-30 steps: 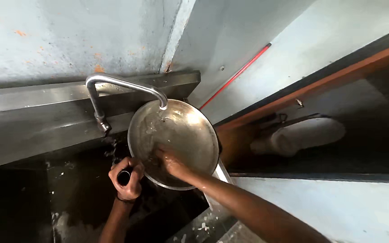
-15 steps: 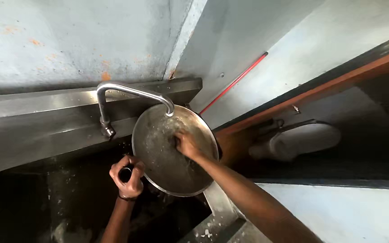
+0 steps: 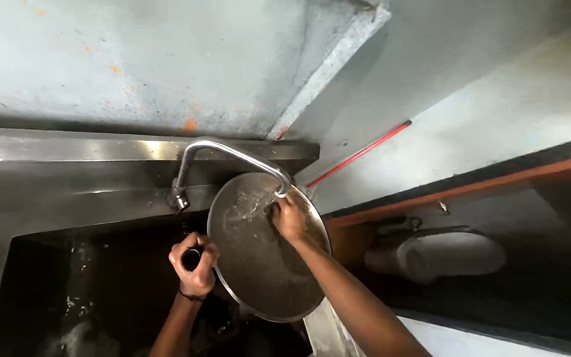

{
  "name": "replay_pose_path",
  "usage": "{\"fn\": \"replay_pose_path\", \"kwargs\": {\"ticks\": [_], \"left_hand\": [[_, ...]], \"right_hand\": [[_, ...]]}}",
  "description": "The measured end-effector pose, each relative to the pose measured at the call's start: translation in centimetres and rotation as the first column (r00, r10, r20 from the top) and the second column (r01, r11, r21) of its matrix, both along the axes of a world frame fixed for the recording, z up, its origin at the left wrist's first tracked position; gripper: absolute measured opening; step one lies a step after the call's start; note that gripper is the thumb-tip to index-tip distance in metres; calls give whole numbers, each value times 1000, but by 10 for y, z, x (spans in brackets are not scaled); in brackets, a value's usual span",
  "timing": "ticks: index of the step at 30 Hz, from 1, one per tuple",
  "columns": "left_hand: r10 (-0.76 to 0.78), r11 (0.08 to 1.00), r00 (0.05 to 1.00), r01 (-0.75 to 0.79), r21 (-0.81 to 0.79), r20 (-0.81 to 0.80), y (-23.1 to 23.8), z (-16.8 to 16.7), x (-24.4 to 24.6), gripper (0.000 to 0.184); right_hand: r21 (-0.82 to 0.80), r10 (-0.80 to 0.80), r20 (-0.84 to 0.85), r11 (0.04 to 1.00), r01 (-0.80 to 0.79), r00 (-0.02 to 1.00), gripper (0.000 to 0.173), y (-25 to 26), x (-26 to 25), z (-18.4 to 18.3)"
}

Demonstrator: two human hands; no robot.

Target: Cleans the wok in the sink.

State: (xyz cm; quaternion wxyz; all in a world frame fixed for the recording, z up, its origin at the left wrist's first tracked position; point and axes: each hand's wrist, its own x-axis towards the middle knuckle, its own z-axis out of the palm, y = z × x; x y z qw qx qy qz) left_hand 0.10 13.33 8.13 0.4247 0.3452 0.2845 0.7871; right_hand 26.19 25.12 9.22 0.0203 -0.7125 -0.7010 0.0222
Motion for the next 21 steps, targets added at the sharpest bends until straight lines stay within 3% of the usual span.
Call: {"fn": "replay_pose_path", "kwargs": {"ticks": [3,4,7,10,13,14,15,16,18,21], "left_hand": [[19,1000,1000,-19,-12,-8,-2,-7,-3,19],[32,999,999,-33,-10,-13,-1,-7,-3,18],[76,997,997,-76,-18,-1,-2,-6,2,18],[91,995,995,-90,-43,32,2,-5,1,15],[65,996,996,-62,-61,57,1,-3,3,13],[59,997,996,-56,-62,61,2,-2,0,13],[62,997,997,-59,-57,52,5,-3,-4,13],[62,997,998,-60,-51,32,8,-4,-9,13],[56,998,998,-56,-34,0,10,-6,-12,13],[40,999,999,-40,-12,-35,6,-7,-12,13]], "right_hand": [[322,121,-331,947,-8,936,24,15,-90,-31],[337,170,-406,941,-26,898,20,1,-115,-32],[114,318,-569,944,-311,758,17,-79,-118,-16],[-48,426,-614,820,-571,664,24,-109,-75,-9],[-215,447,-459,783,-584,768,34,-68,-74,-5],[-157,488,-430,788,-595,760,35,-42,-80,-7],[-43,593,-349,763,-645,725,32,-15,-83,-10],[52,729,-173,679,-733,663,28,11,-80,-11],[35,847,122,517,-855,517,26,54,-55,2],[-88,819,260,547,-832,511,24,83,5,39]]}}
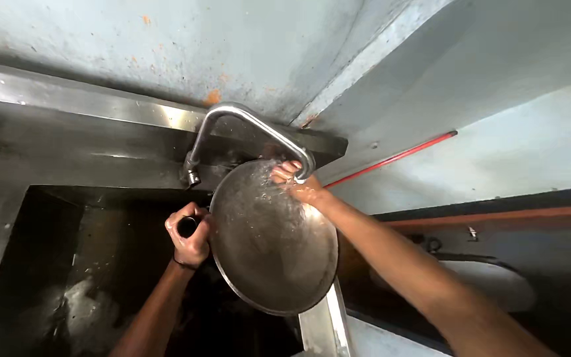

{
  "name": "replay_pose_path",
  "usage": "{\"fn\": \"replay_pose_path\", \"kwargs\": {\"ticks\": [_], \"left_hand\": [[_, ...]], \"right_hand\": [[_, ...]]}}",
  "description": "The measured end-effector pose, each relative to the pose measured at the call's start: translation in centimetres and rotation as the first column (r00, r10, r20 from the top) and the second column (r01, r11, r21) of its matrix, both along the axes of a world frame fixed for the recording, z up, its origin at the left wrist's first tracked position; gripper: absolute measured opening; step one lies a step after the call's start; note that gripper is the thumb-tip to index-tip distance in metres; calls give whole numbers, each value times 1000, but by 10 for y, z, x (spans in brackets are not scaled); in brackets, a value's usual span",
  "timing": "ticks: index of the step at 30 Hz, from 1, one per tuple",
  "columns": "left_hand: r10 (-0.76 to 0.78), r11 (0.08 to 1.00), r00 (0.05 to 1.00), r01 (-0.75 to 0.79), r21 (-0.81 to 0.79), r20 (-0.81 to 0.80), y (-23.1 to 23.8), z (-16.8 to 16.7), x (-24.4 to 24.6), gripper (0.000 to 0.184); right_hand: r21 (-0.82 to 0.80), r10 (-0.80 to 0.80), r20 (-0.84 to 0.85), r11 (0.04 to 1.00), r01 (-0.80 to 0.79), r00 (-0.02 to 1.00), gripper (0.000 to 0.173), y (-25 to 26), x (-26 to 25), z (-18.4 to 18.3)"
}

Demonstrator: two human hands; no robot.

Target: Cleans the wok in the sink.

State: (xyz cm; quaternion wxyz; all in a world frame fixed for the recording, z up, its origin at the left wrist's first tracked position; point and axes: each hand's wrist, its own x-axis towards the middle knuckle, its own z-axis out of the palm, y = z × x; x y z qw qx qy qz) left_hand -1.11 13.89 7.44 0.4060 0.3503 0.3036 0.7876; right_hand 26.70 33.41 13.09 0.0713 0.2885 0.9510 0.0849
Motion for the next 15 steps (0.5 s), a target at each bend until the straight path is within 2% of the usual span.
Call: {"fn": "replay_pose_path", "kwargs": {"ticks": [2,4,6,7,8,10,12,13,14,15], "left_hand": [[2,1000,1000,-2,1,-9,-1,0,1,13],[16,1000,1000,-15,8,-18,-3,-2,2,14],[20,1000,1000,-20,7,-8,-7,-3,3,15],[21,1000,1000,-21,0,-6,-10,-2,5,15],[25,1000,1000,-25,-3,-5,-11,0,6,15],[43,999,999,-43,-9,-17,-17,3,8,14],[56,998,998,-56,-14,-29,-23,4,12,12],[64,998,998,-65,-20,-26,-25,5,13,12],[73,997,997,-74,-35,-15,-26,4,13,12],[75,996,997,-76,-48,-7,-28,3,12,12]], "right_hand": [[42,-84,108,996,80,991,23,-18,40,27],[-13,-292,278,951,307,915,24,-71,69,41],[-158,-453,390,825,543,802,22,-142,69,41],[-285,-499,427,718,636,754,26,-176,54,41],[-426,-545,395,605,673,740,28,-205,32,36],[-659,-681,146,474,584,718,26,-243,-28,16],[-770,-786,-126,462,439,606,23,-250,-95,4],[-791,-810,-187,460,404,556,23,-245,-117,4],[-796,-810,-192,459,395,554,23,-242,-126,6],[-783,-789,-144,460,418,597,23,-242,-120,8]]}}
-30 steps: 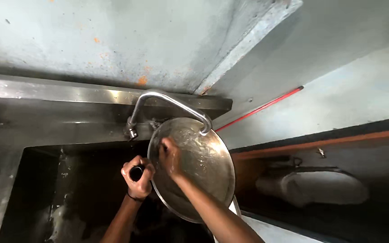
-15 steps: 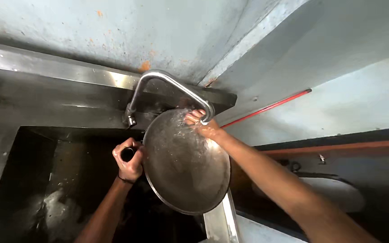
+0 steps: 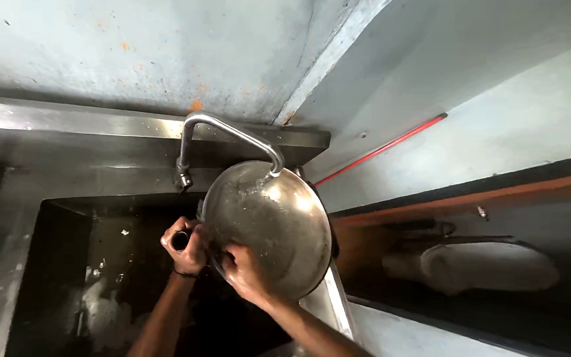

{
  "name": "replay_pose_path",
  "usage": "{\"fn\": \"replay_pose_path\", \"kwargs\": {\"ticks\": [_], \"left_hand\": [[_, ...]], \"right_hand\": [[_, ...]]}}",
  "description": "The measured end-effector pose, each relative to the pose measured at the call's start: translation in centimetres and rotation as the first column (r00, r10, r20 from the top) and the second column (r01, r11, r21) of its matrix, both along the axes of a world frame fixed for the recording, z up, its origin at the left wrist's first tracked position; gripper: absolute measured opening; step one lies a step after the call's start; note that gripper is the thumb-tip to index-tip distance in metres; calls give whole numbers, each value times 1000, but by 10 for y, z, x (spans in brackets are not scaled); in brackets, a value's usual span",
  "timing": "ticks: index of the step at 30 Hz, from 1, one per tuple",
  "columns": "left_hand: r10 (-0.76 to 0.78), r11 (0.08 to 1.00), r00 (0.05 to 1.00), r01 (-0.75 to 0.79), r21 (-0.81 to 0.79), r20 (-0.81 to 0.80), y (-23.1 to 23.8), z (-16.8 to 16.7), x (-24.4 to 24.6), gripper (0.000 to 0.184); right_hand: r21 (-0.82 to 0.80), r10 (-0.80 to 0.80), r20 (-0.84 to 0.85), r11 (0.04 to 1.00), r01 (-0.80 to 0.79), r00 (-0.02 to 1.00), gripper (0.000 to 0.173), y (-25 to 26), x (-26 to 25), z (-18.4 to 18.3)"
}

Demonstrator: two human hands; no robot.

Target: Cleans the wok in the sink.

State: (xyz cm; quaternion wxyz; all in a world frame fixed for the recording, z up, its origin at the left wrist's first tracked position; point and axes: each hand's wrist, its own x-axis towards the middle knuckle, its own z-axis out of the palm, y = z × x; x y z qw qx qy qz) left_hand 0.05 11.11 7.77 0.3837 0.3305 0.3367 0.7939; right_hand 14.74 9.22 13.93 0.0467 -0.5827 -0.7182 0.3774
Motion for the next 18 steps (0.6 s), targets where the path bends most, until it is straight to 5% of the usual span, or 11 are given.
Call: {"fn": "replay_pose_path", "kwargs": {"ticks": [4,6,9,11,14,18], "left_hand": [[-1,1000,1000,2,-29,28,-2,-13,-6,17],[-42,999,998,42,-4,44,1,-21,-12,17],[-107,994,994,106,25,27,4,-20,-15,15],[-119,992,993,118,33,18,9,-14,-13,14],[-129,992,992,129,5,-9,12,-5,-15,13],[-174,985,985,174,-14,4,12,-9,-24,14]], "right_hand": [[-178,170,547,980,-84,820,26,25,92,8],[-42,61,701,998,-45,710,30,75,110,0],[295,-135,587,954,-55,799,25,137,71,-28],[369,-126,387,929,-28,913,31,136,24,-44],[201,58,273,973,-116,960,31,73,0,-39],[10,178,479,978,-208,859,32,54,76,-24]]}}
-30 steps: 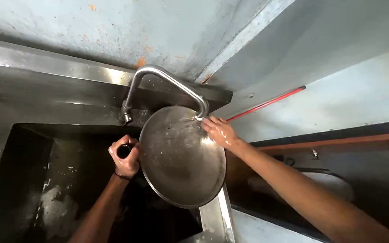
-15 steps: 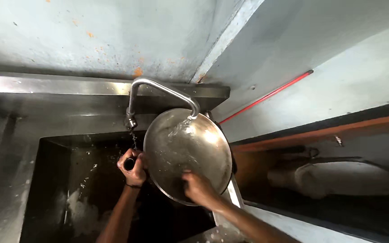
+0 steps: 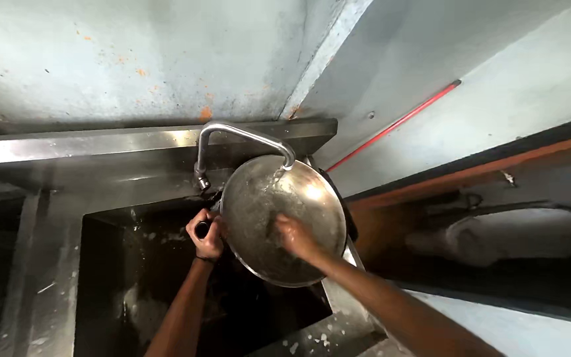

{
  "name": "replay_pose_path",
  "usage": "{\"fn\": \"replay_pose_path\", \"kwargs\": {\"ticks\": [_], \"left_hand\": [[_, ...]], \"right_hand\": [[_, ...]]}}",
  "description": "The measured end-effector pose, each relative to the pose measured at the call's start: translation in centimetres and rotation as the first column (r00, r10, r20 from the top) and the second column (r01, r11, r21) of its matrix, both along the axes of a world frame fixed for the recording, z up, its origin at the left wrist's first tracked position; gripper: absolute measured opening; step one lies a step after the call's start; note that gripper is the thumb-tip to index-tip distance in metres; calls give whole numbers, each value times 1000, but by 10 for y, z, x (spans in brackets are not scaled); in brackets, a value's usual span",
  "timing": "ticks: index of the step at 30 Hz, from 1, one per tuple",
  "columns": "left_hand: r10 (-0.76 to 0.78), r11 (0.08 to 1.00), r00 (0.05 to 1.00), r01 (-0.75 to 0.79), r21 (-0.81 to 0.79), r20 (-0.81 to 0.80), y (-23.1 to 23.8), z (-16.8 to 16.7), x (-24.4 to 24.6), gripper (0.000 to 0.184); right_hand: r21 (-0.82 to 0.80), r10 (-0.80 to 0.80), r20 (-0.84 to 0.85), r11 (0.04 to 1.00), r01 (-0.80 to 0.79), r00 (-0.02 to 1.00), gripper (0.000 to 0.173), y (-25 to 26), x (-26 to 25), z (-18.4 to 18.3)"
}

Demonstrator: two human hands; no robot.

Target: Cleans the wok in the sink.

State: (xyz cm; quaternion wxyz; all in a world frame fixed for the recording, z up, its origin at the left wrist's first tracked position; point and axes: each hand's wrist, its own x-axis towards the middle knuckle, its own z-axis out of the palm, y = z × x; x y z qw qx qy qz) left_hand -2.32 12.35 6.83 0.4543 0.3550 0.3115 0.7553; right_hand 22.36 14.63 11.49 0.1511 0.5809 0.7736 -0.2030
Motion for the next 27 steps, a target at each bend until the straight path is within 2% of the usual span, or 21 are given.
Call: {"fn": "replay_pose_path", "kwargs": {"ticks": [3,5,6,9,11,13,15,17,19,20,22,24,25,27], "left_hand": [[-8,1000,1000,8,20,-13,2,-4,-1,15],[11,999,999,-9,31,-37,6,-1,2,15],[15,999,999,-13,36,-43,7,1,3,15],[1,999,998,1,35,-57,6,6,2,15],[-15,999,999,16,28,-38,7,10,4,16],[-9,1000,1000,9,25,-27,4,5,2,16],[-5,1000,1000,6,22,-10,2,0,-1,16],[-1,1000,1000,1,16,-7,4,-1,0,17],[23,1000,999,-22,12,-26,6,0,2,19],[34,999,999,-33,12,-31,7,-2,2,20],[47,999,998,-46,5,-29,8,-10,-2,21],[72,997,997,-71,-37,12,4,-28,-8,19],[106,992,992,-102,-77,62,2,-38,-8,18],[236,959,956,-201,-201,173,-4,-53,-4,18]], "right_hand": [[246,-109,90,966,83,990,30,63,24,-11],[371,-165,-34,914,165,986,28,91,-12,-21],[381,-171,-139,900,212,975,27,91,-39,-26],[195,-180,-382,943,270,906,24,34,-97,-21],[167,-78,-406,973,158,910,16,-18,-78,-13],[32,-60,-250,997,71,966,23,-41,-27,-2],[-8,-38,48,999,38,998,28,-20,29,12],[154,33,242,985,-72,970,27,26,79,20],[344,104,299,915,-209,949,30,76,102,28],[401,111,294,887,-228,949,36,98,102,33],[469,17,209,876,-115,978,43,132,90,42],[453,-143,-13,882,133,990,36,150,83,51],[386,-228,-148,882,269,962,33,155,85,56],[229,-285,-312,903,363,906,35,155,93,59]]}}
